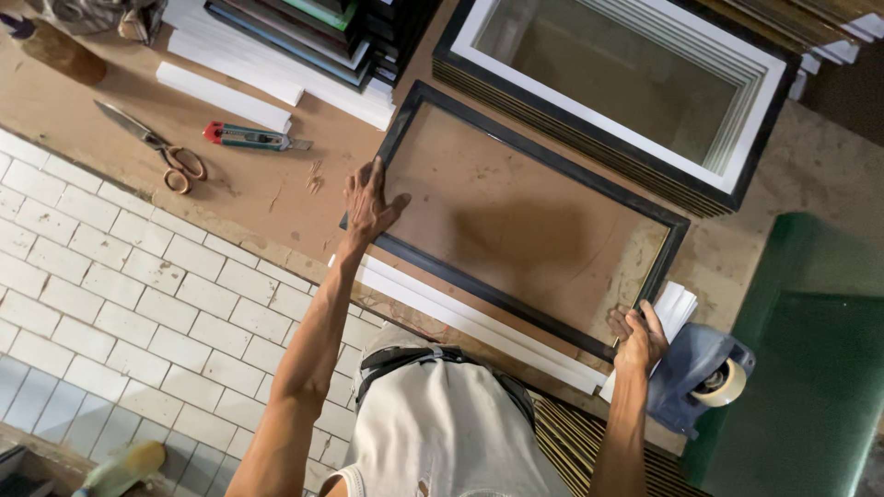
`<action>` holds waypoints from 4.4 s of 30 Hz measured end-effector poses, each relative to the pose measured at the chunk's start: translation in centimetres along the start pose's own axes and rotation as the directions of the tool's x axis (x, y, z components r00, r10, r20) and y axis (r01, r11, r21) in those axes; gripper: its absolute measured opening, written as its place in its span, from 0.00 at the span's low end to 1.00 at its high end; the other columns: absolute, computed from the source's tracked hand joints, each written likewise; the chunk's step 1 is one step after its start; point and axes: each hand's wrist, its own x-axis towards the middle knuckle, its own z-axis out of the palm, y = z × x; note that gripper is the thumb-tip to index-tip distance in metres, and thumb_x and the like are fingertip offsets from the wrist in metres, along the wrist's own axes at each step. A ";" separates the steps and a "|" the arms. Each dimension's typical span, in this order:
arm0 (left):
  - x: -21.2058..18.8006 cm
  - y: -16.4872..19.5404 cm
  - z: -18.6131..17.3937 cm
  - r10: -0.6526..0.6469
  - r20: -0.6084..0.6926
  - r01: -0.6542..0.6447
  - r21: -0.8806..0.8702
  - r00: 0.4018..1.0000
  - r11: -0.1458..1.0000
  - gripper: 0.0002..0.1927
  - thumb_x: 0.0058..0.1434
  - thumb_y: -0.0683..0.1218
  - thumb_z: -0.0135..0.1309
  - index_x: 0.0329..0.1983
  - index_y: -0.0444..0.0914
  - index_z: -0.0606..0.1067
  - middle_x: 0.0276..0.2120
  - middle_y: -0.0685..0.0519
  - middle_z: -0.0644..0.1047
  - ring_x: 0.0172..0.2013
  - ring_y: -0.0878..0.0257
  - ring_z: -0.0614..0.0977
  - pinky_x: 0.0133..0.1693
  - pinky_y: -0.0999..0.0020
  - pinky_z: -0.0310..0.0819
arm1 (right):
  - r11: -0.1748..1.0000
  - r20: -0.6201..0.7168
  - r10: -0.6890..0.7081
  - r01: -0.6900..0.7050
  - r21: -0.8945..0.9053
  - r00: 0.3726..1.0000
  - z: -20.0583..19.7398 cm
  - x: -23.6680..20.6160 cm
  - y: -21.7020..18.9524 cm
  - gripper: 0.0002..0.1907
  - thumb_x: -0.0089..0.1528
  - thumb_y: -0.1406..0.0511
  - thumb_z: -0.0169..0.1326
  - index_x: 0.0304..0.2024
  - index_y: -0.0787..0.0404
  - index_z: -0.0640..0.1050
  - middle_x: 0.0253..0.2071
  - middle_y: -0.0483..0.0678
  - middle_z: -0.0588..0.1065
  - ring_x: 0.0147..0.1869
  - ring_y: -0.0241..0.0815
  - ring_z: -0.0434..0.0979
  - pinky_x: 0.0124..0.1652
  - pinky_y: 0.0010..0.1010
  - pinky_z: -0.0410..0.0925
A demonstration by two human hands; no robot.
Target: The person fits white mat board strips along the inside edges of a black picture frame on a workbench, presses them into place, and uses a tape dispenser to secure the frame edges. They reposition and flip the frame, align the glass and backing, and set the assembled frame aside.
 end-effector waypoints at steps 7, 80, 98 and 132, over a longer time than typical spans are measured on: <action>-2.9 -2.0 0.9 0.287 0.046 -0.283 0.369 0.957 0.885 0.43 0.70 0.64 0.51 0.76 0.32 0.58 0.75 0.38 0.57 0.74 0.42 0.56 0.69 0.38 0.44 | 0.995 -0.037 0.100 -0.101 -0.021 0.994 0.7 0.4 -0.9 0.33 0.60 0.76 0.55 0.69 0.70 0.68 0.44 0.60 0.79 0.43 0.53 0.84 0.45 0.40 0.81; -7.0 -8.3 -1.4 -0.360 0.379 0.461 -0.869 0.853 0.177 0.14 0.67 0.32 0.56 0.55 0.21 0.74 0.39 0.45 0.81 0.33 0.64 0.84 0.41 0.71 0.86 | 0.988 0.061 -0.008 -0.002 0.156 0.998 -7.1 -4.2 -0.2 0.39 0.57 0.86 0.50 0.71 0.73 0.63 0.59 0.60 0.74 0.55 0.50 0.80 0.47 0.25 0.75; -7.7 -7.2 0.1 -0.337 0.287 0.327 -0.943 0.897 0.066 0.14 0.70 0.32 0.54 0.58 0.26 0.74 0.40 0.43 0.81 0.32 0.63 0.81 0.35 0.74 0.80 | 0.945 -0.126 -0.098 0.132 0.300 0.987 -4.2 -5.6 1.3 0.37 0.57 0.80 0.54 0.70 0.67 0.67 0.45 0.56 0.77 0.48 0.46 0.78 0.53 0.38 0.72; -6.1 -6.2 -2.7 -0.350 0.456 0.498 -0.867 0.818 0.035 0.07 0.62 0.35 0.55 0.41 0.23 0.77 0.32 0.39 0.82 0.28 0.59 0.85 0.29 0.72 0.82 | 0.728 0.195 0.234 -0.305 0.614 0.952 6.2 -6.2 4.7 0.04 0.62 0.73 0.59 0.40 0.64 0.78 0.45 0.54 0.79 0.53 0.54 0.80 0.60 0.53 0.75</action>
